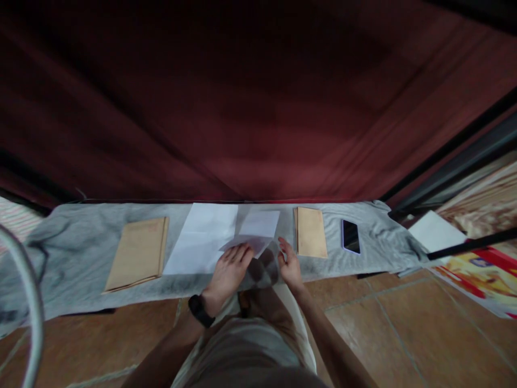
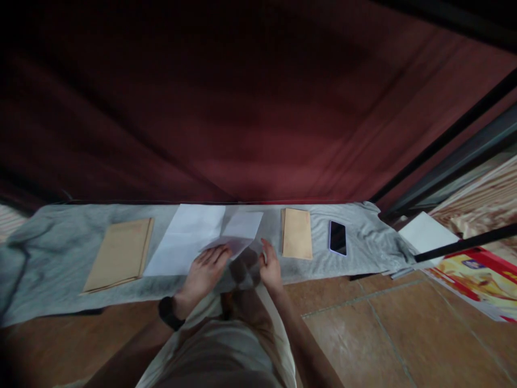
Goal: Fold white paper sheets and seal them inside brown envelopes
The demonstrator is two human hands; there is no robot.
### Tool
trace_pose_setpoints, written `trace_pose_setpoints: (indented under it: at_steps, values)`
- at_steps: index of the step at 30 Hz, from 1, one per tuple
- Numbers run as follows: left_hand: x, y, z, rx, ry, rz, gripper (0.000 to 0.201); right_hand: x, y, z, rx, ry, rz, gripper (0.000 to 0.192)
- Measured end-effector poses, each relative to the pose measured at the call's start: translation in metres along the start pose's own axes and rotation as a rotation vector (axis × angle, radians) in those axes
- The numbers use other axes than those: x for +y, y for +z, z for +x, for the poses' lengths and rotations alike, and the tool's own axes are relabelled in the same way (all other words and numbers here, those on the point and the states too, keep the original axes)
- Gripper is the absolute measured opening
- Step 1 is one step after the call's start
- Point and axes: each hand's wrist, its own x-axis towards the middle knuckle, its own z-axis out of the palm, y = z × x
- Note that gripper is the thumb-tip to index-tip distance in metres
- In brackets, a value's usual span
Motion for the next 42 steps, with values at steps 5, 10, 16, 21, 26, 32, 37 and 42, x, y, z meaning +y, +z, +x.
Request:
trace_pose_setpoints:
  at_steps: [5, 10, 16, 21, 26, 32, 37, 42]
  values:
    - [-0.008, 0.056, -0.024, -0.189, 0.173, 0.285, 0.036, 0.008, 0.001, -0.031, -0.081, -0.093, -0.106, 0.067]
    - [-0.003, 0.075, -0.032, -0.262, 0.182, 0.361, 0.042, 0.002, 0.002, -0.052, -0.306, -0.307, -0.054, 0.065]
    - [-0.008, 0.068, -0.036, -0.262, 0.151, 0.281, 0.031, 0.004, -0.006, -0.043, -0.335, -0.290, 0.001, 0.058]
    - [-0.042, 0.051, -0.051, -0.217, -0.017, 0.145, 0.032, 0.013, -0.015, -0.043, -0.286, -0.295, -0.021, 0.043]
    - [-0.063, 0.044, -0.048, -0.043, -0.293, -0.247, 0.016, 0.014, -0.008, -0.034, -0.264, -0.195, -0.121, 0.027]
    - [-0.065, 0.045, -0.011, 0.111, -0.607, -0.437, 0.010, 0.008, 0.012, -0.001, -0.226, 0.049, -0.285, 0.031]
    - [-0.065, 0.046, 0.006, 0.151, -0.555, -0.328, 0.020, 0.003, 0.016, 0.011, -0.245, 0.145, -0.408, 0.033]
    - [-0.067, 0.049, 0.019, 0.123, -0.544, -0.185, 0.027, -0.002, 0.015, 0.020, -0.276, 0.190, -0.471, 0.034]
